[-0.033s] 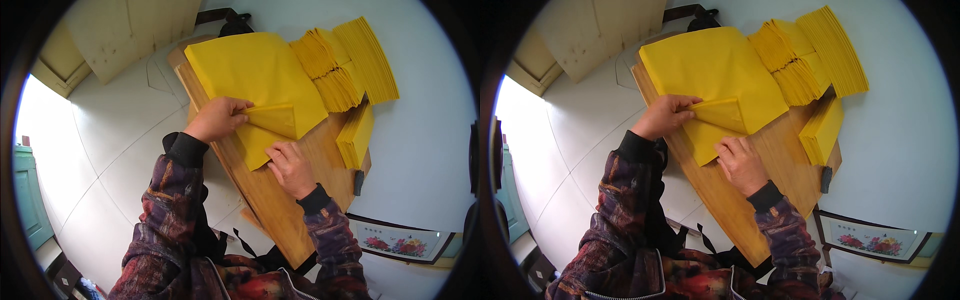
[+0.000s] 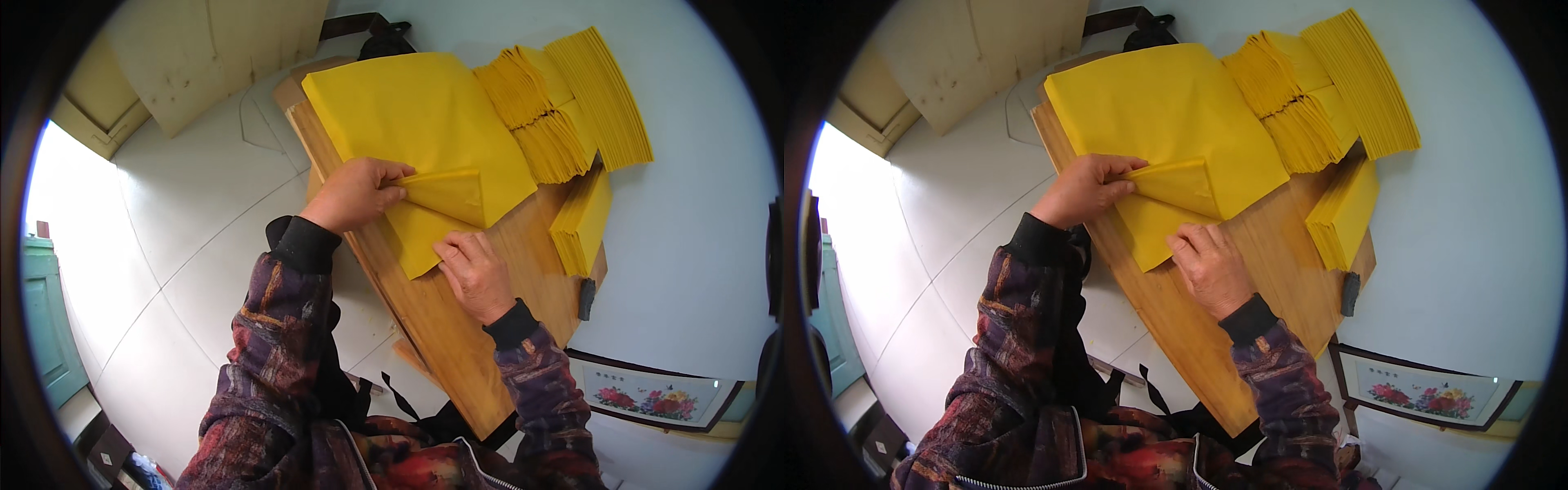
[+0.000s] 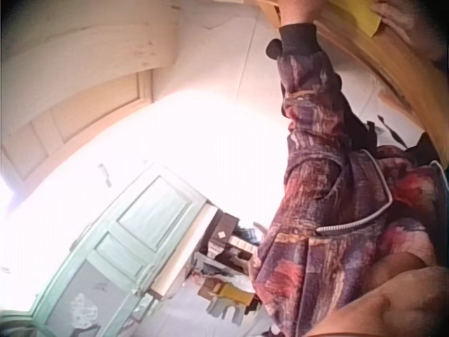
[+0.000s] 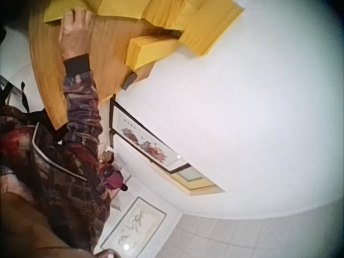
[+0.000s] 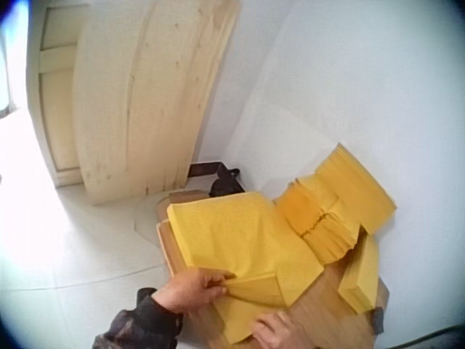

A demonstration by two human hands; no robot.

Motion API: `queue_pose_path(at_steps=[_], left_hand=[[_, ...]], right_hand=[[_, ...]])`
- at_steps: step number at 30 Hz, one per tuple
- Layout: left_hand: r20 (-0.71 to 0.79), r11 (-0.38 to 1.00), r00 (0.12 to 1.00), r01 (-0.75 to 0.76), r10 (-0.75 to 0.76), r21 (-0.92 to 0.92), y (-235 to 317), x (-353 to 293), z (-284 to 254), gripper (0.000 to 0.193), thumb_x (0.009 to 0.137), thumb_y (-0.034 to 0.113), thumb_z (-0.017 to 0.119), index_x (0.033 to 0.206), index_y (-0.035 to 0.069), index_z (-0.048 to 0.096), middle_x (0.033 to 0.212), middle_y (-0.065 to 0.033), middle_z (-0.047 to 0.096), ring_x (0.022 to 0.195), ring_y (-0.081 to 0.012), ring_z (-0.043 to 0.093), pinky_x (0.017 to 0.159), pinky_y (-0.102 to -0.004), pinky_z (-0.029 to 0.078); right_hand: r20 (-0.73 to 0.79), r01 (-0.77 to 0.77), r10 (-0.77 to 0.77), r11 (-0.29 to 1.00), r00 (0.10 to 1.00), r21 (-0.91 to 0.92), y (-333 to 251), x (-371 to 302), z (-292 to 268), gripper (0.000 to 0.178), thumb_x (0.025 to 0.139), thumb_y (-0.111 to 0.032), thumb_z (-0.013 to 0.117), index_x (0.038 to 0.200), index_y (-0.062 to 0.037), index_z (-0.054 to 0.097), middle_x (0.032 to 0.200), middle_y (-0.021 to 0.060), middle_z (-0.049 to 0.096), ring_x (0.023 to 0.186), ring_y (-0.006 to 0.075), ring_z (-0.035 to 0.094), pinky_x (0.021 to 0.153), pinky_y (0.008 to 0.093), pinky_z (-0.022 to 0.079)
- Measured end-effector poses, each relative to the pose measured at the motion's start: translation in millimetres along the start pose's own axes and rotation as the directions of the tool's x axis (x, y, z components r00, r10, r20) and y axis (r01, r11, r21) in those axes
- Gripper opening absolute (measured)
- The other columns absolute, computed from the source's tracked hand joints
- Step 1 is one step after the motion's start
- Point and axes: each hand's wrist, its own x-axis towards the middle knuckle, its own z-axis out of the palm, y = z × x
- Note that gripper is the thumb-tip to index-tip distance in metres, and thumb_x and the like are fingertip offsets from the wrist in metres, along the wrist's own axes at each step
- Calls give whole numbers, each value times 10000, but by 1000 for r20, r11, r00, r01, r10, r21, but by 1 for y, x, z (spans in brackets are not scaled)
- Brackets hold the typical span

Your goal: The person folds yellow paper sheets by hand on a wooden table. They repeatedly fold each sheet in half, smooth the crease, and place the folded sheet into a growing stack on the table.

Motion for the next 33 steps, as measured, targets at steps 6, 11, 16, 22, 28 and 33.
queue_pose_path(at_steps=[6,11,16,22,28,33], left_hand=[[18,997,1000,-4,3,79,5,-1,-3,306,897,24,595,1197,-34,599,954,-53,682,867,-97,606,816,-239,488],[20,996,999,-36,35,78,6,-2,-2,300,901,25,587,1193,-40,598,945,-65,678,863,-103,604,811,-241,488],[18,995,999,-34,33,89,4,-2,-3,302,905,22,576,1200,-45,590,953,-71,678,870,-111,607,816,-245,489],[18,998,1000,-12,11,55,7,-2,-2,306,906,27,573,1202,-47,588,960,-76,679,874,-122,613,825,-250,491],[20,993,1000,-1,-1,119,6,-1,-4,313,906,49,563,1205,-39,589,958,-90,686,860,-130,616,815,-258,489],[3,994,999,-39,39,105,5,-1,-3,312,892,59,570,1187,-37,599,919,-101,685,831,-131,613,797,-263,488]], right_hand=[[8,-14,13,985,1000,173,17,6,4,114,762,-12,660,854,-43,601,900,79,593,837,293,564,731,372,478],[141,-130,79,909,987,396,30,14,-3,115,753,18,657,832,-27,588,851,95,589,799,263,567,701,321,458],[354,-296,112,798,928,524,40,20,-11,74,797,-3,642,806,-31,574,850,54,574,786,175,551,690,282,435],[408,-357,136,765,903,536,40,24,-14,38,846,-27,617,845,-22,579,831,47,558,766,154,544,688,264,434],[340,-312,151,812,928,493,32,23,-8,52,826,-48,609,835,-2,586,800,107,583,768,236,561,688,312,446],[313,-262,131,866,941,426,28,21,-7,57,820,-37,621,843,1,585,802,105,574,788,239,557,712,302,448]])
